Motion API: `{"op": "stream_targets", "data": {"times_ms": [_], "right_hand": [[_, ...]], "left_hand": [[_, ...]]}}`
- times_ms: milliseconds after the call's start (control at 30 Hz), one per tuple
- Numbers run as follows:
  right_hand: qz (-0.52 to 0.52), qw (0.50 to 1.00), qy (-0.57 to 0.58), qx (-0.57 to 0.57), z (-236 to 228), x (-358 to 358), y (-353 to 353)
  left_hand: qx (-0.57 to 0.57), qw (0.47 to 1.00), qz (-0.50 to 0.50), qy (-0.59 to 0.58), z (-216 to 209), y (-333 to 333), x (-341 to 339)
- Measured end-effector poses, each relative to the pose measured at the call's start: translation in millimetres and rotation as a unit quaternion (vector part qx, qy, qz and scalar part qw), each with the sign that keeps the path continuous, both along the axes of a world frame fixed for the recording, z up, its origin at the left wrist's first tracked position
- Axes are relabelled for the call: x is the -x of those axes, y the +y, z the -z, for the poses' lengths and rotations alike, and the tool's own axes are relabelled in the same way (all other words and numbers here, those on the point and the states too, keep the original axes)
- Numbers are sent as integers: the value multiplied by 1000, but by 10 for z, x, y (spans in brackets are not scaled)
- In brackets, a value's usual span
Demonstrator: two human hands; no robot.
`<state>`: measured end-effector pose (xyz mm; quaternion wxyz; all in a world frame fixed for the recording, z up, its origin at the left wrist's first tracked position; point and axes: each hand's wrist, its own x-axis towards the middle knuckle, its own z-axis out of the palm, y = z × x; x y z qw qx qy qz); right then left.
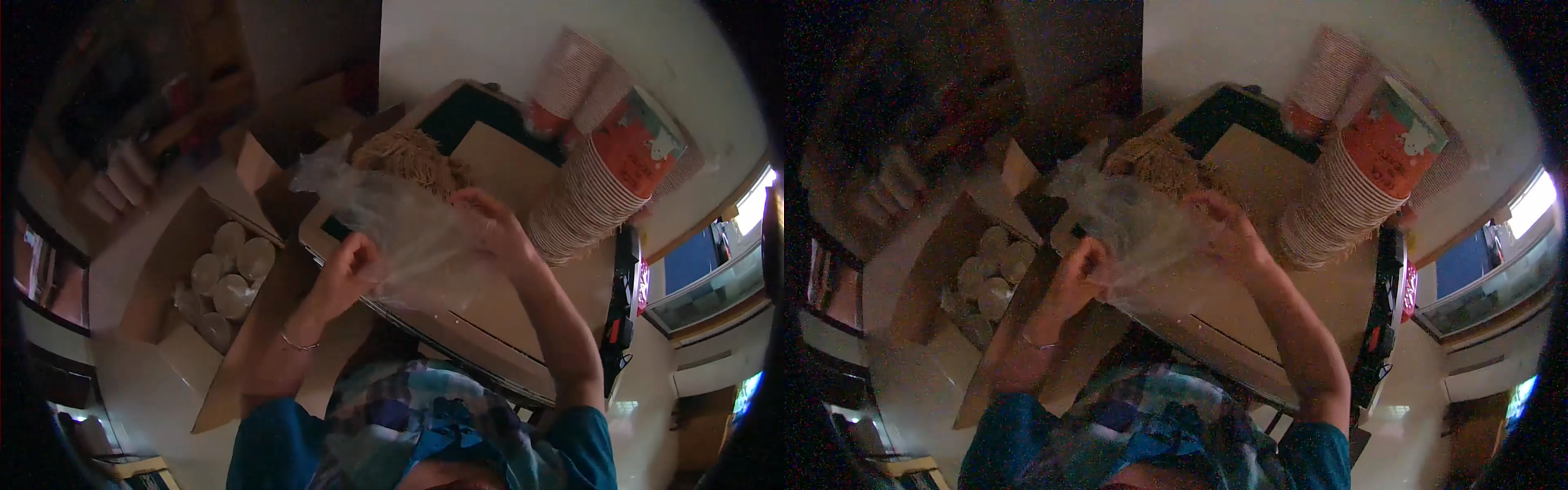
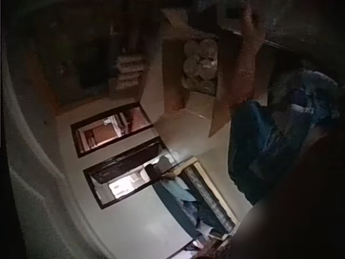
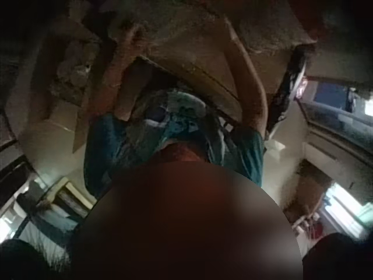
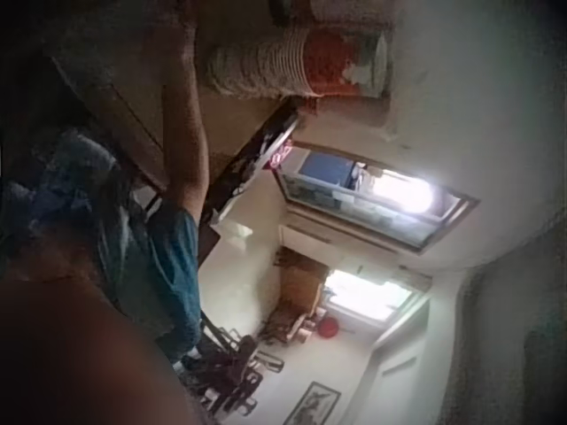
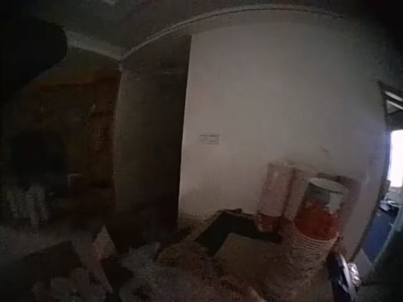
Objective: Thread a rubber band through a paper cup and pack a stack of cups into a plastic bag.
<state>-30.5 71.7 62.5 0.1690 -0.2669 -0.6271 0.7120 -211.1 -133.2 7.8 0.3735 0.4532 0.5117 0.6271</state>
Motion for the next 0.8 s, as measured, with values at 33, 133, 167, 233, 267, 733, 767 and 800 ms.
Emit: {"op": "stream_targets", "data": {"times_ms": [33,133,167,233,267,733,767,800], "right_hand": [[-39,998,51,5,-10,-20,16],[-151,978,-61,-127,-205,-77,10],[-232,914,-220,-252,-298,-50,-48],[-268,870,-94,-404,184,-36,53],[-304,784,28,-540,508,-34,151],[-121,831,-59,-539,-950,601,1152],[-83,845,-62,-525,-1001,901,1116],[-94,854,-26,-510,-1215,285,1544]], "left_hand": [[-1,1000,1,0,-11,-11,6],[100,988,-32,117,140,43,118],[3,896,-43,441,521,5,308],[-60,790,-77,605,1245,-53,485],[-15,867,-97,488,1454,-22,480],[-1,990,-142,-26,-811,1062,461],[43,985,-166,-4,-1120,1365,304],[-18,977,-212,-14,-1020,1408,881]]}}
